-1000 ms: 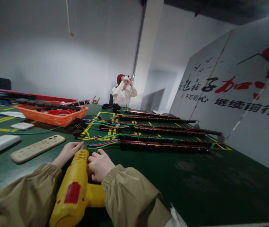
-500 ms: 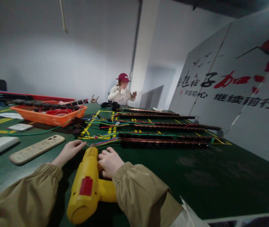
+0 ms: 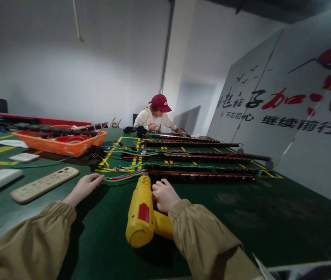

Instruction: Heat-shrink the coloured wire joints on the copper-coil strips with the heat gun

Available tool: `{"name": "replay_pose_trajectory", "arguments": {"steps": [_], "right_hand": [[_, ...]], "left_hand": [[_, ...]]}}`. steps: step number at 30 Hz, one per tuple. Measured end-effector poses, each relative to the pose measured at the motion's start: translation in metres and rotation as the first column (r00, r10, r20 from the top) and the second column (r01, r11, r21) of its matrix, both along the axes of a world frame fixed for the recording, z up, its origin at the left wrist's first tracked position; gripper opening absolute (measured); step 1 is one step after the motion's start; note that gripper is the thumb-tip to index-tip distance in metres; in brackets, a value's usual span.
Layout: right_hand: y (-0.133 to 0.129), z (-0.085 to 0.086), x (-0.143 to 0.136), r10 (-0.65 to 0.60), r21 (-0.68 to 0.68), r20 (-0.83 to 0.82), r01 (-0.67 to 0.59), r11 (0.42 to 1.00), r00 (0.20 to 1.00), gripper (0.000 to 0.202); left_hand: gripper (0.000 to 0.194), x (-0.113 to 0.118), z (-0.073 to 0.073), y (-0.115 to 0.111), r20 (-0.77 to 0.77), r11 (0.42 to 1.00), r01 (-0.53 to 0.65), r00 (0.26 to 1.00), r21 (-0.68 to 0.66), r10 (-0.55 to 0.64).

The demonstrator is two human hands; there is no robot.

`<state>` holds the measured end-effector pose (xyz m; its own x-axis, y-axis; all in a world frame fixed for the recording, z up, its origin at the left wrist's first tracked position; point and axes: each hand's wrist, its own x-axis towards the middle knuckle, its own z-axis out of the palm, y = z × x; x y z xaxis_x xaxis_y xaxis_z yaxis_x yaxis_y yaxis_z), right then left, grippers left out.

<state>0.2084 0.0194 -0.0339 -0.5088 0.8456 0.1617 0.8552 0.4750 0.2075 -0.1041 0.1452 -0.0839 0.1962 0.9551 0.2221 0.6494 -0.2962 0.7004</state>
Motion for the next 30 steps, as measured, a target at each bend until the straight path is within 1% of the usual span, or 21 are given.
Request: {"name": "replay_pose_trajectory", "arguments": {"steps": [6, 9, 16, 24, 27, 30], "right_hand": [[0.000, 0.000, -0.003, 0.023, 0.006, 0.028, -0.023, 1.000, 0.999, 0.010], [0.001, -0.001, -0.011, 0.070, 0.023, 0.022, -0.071, 0.997, 0.997, 0.011], [0.010, -0.004, -0.050, 0.203, 0.014, 0.022, -0.203, 0.979, 0.979, 0.010], [0.014, 0.001, -0.094, 0.325, 0.024, 0.036, -0.326, 0.945, 0.945, 0.016], [0.014, 0.003, -0.106, 0.356, 0.055, 0.045, -0.358, 0.932, 0.933, 0.016], [0.014, 0.003, -0.111, 0.364, 0.068, 0.040, -0.366, 0.928, 0.931, 0.018]], "left_hand": [[0.050, 0.001, 0.003, -0.002, -0.085, 0.999, -0.036, 0.996, 0.003, 0.036], [0.050, 0.001, 0.003, -0.003, -0.099, 0.999, -0.033, 0.995, 0.000, 0.033], [0.051, -0.002, 0.000, -0.001, -0.116, 0.999, -0.036, 0.993, 0.001, 0.036], [0.051, 0.002, 0.001, -0.001, -0.120, 0.999, -0.037, 0.992, 0.026, 0.040], [0.050, 0.001, -0.001, 0.003, -0.113, 0.999, -0.037, 0.993, 0.034, 0.041], [0.051, 0.000, -0.004, 0.008, -0.090, 0.999, -0.028, 0.995, 0.028, 0.030]]}}
